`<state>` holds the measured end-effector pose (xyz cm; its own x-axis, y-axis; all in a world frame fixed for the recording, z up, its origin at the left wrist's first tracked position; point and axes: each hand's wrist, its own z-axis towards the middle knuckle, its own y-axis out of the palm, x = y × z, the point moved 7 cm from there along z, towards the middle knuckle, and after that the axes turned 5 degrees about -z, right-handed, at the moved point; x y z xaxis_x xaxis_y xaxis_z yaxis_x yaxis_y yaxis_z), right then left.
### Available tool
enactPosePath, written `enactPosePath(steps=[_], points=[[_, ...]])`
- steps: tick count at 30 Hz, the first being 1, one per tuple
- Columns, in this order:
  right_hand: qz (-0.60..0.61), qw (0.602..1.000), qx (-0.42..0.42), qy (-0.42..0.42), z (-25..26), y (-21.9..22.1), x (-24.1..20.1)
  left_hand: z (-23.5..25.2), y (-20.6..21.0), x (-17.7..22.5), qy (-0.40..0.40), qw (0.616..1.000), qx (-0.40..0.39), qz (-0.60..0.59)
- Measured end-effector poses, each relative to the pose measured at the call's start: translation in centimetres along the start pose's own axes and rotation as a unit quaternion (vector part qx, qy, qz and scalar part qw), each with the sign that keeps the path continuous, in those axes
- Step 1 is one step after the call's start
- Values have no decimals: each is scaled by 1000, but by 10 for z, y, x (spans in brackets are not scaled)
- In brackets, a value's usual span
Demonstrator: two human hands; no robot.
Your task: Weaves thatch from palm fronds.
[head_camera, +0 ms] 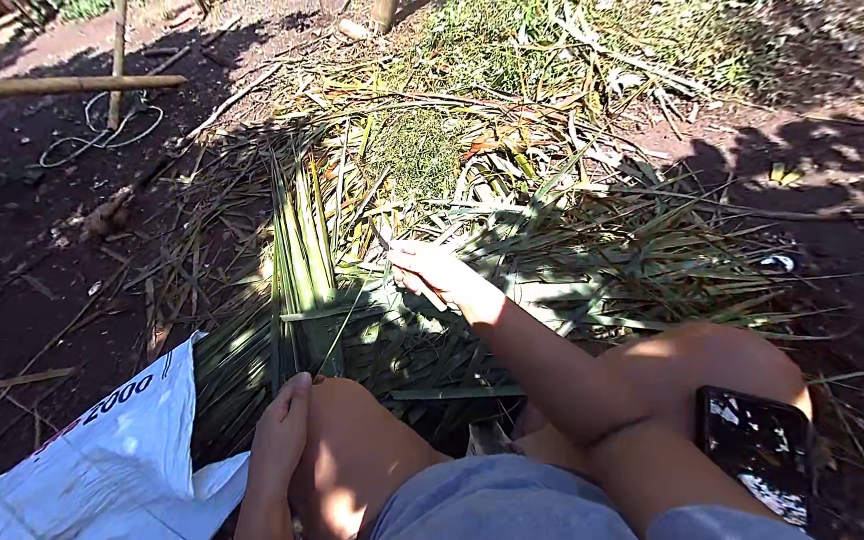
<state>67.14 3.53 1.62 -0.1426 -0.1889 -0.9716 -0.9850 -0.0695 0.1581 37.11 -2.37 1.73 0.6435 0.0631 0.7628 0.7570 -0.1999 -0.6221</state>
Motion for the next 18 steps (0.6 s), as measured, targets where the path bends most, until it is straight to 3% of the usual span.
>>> enactPosePath(steps=[6,10,15,18], points=[[88,991,103,-9,-6,-38,-16,4,1,-30,-1,995,-55,-83],[87,982,162,-34,-14,-72,-35,0,-19,-48,-9,996,-37,-85],[-17,998,53,17,-22,-35,-32,-8,-23,-36,10,999,-12,-47],[-14,999,26,12,-21,-9,-20,-12,-19,-18,32,999,3,11]])
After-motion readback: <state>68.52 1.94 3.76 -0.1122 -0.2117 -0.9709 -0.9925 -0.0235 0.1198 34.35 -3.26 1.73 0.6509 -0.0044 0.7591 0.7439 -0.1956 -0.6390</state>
